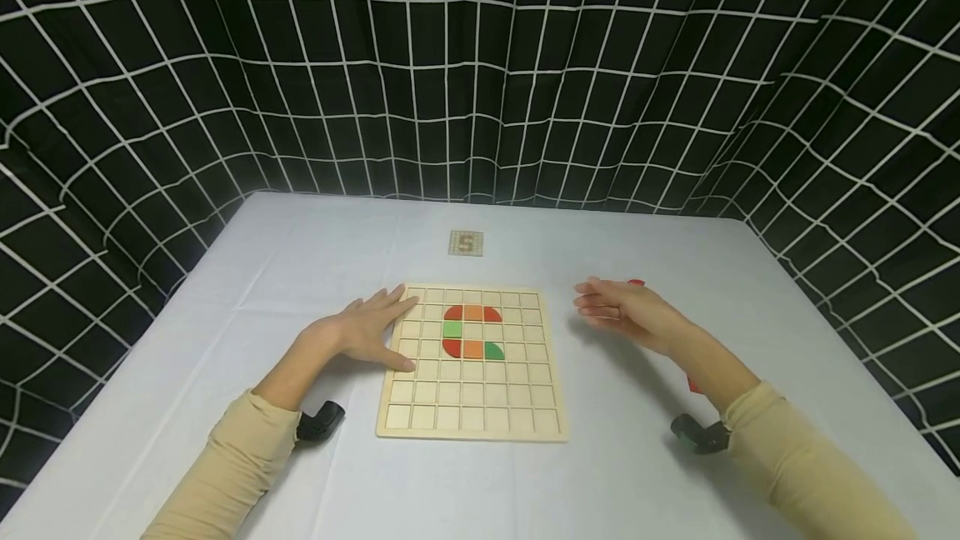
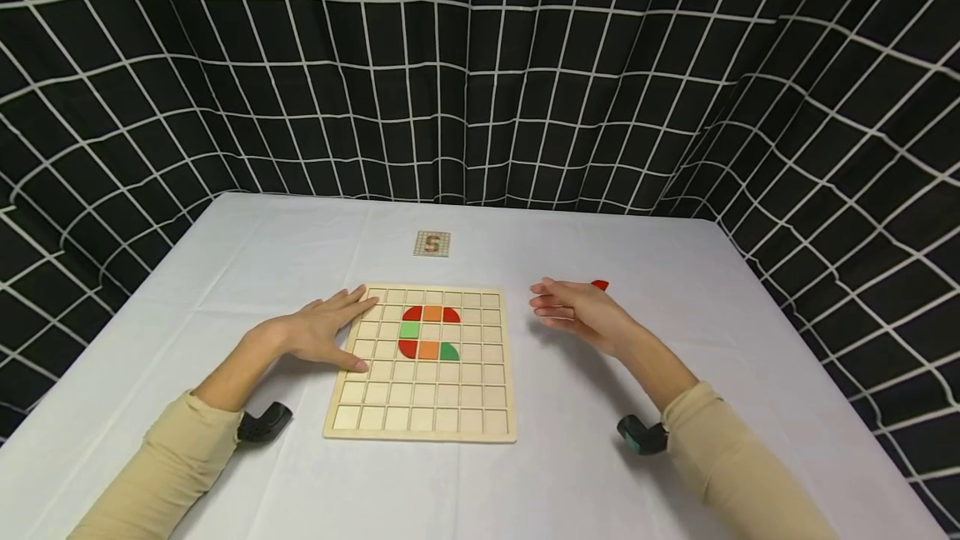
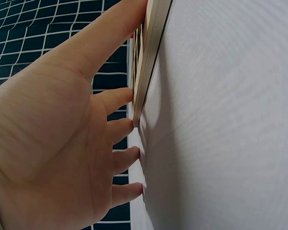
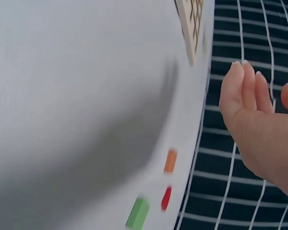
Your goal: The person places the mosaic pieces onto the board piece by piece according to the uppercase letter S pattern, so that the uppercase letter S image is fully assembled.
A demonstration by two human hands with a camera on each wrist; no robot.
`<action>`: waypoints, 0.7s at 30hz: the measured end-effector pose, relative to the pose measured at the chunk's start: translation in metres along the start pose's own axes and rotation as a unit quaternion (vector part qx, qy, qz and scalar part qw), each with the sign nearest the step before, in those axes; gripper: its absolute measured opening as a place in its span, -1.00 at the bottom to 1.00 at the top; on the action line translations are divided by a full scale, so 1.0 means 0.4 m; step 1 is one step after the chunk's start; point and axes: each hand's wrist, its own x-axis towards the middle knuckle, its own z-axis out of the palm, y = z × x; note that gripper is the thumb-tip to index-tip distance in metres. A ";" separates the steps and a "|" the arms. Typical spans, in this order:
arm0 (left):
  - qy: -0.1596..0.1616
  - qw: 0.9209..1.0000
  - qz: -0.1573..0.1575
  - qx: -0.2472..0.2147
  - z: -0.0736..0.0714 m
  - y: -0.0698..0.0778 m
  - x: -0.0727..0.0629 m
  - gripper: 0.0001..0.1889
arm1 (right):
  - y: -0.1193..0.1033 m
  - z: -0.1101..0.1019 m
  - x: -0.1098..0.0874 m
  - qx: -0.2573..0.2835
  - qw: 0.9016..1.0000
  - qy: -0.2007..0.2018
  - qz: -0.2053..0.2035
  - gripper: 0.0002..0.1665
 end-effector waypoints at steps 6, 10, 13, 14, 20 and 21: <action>-0.002 1.000 -0.004 0.002 0.001 -0.001 0.001 0.15 | -0.003 -0.067 -0.028 0.059 0.998 0.017 0.003 -0.54; -0.003 1.000 -0.005 0.005 0.003 -0.002 0.001 0.15 | 0.005 -0.109 -0.044 0.072 0.997 0.026 0.001 -0.68; -0.001 1.000 -0.003 0.004 0.002 -0.001 -0.001 0.15 | 0.014 -0.140 -0.054 0.081 0.996 0.026 -0.003 -0.69; -0.001 1.000 -0.003 0.004 0.001 -0.001 -0.001 0.15 | 0.018 -0.150 -0.058 0.082 0.996 0.026 -0.003 -0.66; -0.001 1.000 -0.004 0.004 0.001 -0.001 0.000 0.14 | 0.037 -0.197 -0.080 0.059 0.997 0.042 0.012 -0.26; -0.001 1.000 -0.004 0.004 0.001 -0.001 0.000 0.14 | 0.041 -0.204 -0.082 0.052 0.997 0.046 0.016 -0.23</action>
